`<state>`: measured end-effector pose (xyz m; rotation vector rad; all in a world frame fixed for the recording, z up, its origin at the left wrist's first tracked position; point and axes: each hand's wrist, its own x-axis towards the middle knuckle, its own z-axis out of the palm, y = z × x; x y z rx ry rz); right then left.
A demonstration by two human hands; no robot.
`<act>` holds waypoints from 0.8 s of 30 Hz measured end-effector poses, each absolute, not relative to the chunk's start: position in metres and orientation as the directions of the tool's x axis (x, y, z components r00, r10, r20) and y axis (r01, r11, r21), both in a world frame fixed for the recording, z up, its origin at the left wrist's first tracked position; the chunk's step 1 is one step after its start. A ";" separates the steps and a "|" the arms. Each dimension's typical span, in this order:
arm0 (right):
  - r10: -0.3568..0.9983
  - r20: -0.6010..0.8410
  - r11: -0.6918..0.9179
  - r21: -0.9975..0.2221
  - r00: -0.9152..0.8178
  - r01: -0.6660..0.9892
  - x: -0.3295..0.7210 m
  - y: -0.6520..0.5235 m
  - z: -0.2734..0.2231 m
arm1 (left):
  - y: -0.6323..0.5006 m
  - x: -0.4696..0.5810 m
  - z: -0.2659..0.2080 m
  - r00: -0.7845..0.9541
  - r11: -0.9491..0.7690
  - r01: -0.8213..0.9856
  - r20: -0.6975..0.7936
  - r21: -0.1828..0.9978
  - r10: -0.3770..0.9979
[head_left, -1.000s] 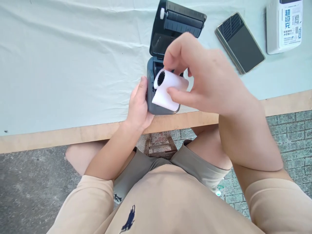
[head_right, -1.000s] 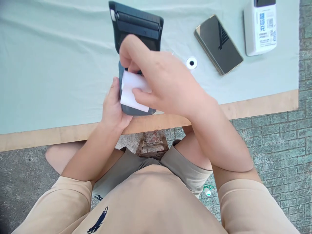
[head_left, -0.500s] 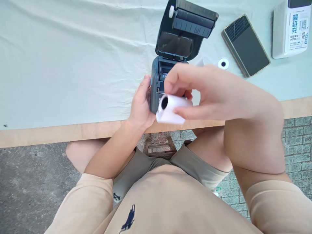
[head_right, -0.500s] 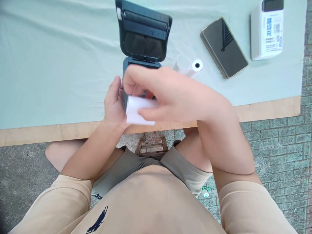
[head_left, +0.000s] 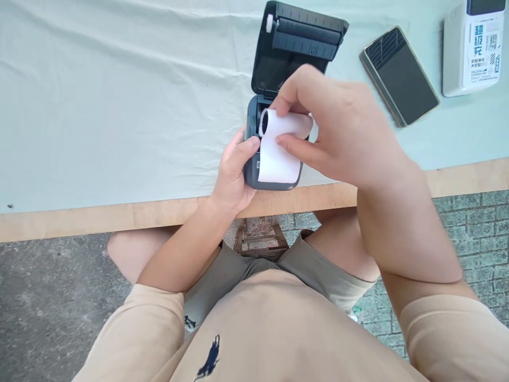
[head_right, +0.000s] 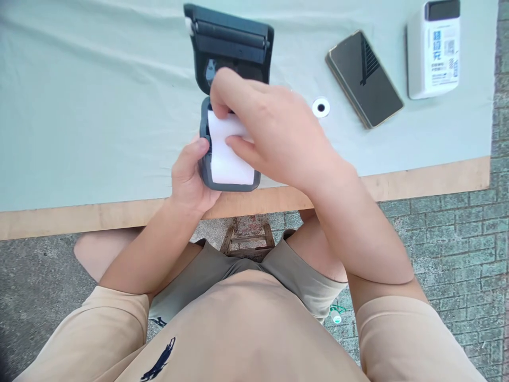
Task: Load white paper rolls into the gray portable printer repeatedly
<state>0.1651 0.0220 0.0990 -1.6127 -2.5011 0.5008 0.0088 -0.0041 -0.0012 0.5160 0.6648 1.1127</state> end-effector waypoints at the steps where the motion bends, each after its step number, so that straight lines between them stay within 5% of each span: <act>1: 0.905 -0.109 0.358 -0.326 -0.411 0.875 0.165 0.022 0.098 | -0.004 0.009 -0.001 0.294 0.366 -0.647 -0.224 0.669 0.929; 10: 0.899 -0.154 0.366 -0.251 -0.410 0.896 0.163 0.023 0.091 | -0.005 0.010 0.002 0.284 0.360 -0.655 -0.225 0.665 0.932; 17: 0.876 0.201 0.483 -0.363 -0.439 0.797 0.181 0.017 0.103 | -0.004 0.010 -0.001 0.287 0.354 -0.661 -0.214 0.662 0.934; 24: 0.733 0.039 0.634 -0.401 -0.679 0.661 0.187 0.019 0.087 | -0.003 0.008 -0.006 0.283 0.325 -0.622 -0.182 0.713 0.942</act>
